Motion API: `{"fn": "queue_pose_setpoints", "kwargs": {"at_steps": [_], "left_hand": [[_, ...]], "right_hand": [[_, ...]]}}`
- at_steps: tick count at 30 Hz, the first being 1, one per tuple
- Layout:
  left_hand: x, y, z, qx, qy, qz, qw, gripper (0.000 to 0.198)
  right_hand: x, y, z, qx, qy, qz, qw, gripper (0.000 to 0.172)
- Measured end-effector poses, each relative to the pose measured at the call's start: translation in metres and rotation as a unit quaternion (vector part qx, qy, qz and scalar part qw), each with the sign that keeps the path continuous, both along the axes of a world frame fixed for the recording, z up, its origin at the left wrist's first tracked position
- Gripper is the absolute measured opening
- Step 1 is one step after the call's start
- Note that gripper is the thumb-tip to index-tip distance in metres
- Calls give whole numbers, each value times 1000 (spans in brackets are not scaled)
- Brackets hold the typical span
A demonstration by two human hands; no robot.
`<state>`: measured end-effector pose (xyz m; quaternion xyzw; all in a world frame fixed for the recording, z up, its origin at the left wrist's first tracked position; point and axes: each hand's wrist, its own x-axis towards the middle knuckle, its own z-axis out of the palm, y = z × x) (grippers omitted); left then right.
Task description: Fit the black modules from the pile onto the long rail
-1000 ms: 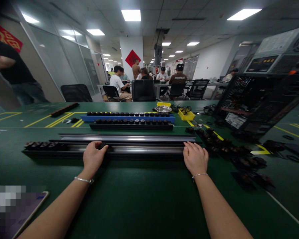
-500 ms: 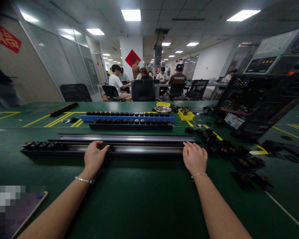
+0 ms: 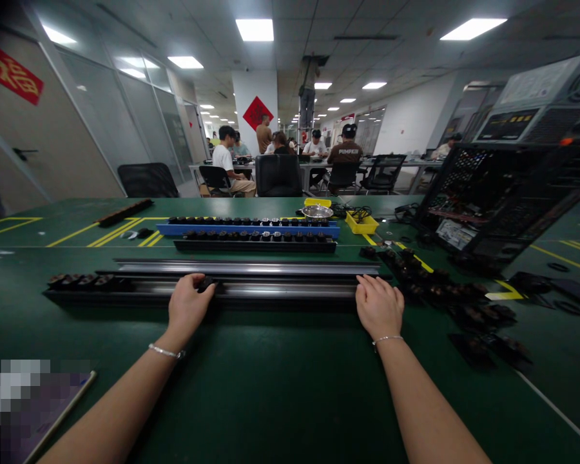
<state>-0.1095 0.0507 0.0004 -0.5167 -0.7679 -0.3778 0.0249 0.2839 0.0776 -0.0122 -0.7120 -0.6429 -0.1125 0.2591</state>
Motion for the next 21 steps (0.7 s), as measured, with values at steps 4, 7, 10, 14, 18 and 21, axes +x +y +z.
{"fn": "queue_pose_setpoints", "kwargs": {"at_steps": [4,7,10,14,18,21], "left_hand": [[3,0,0,0,1,-16,1000,30],[3,-1,2,-2,-4,-16,1000,30],[5,-2,3,-1,-9,-22,1000,29],[8,-1,3,-1,-14,-35,999,29],[10,-2,3,-9,-2,-50,999,31],[10,-4,6,-12,28,-48,998,31]], "right_hand": [[-1,0,0,9,-6,-3,1000,43],[-2,-1,0,13,-4,-5,1000,43],[-3,-1,1,10,0,-1,1000,45],[-3,-2,2,3,-1,-4,1000,46],[-3,-2,2,-8,-6,-7,1000,47],[-3,-3,3,-11,-7,-7,1000,48]]}}
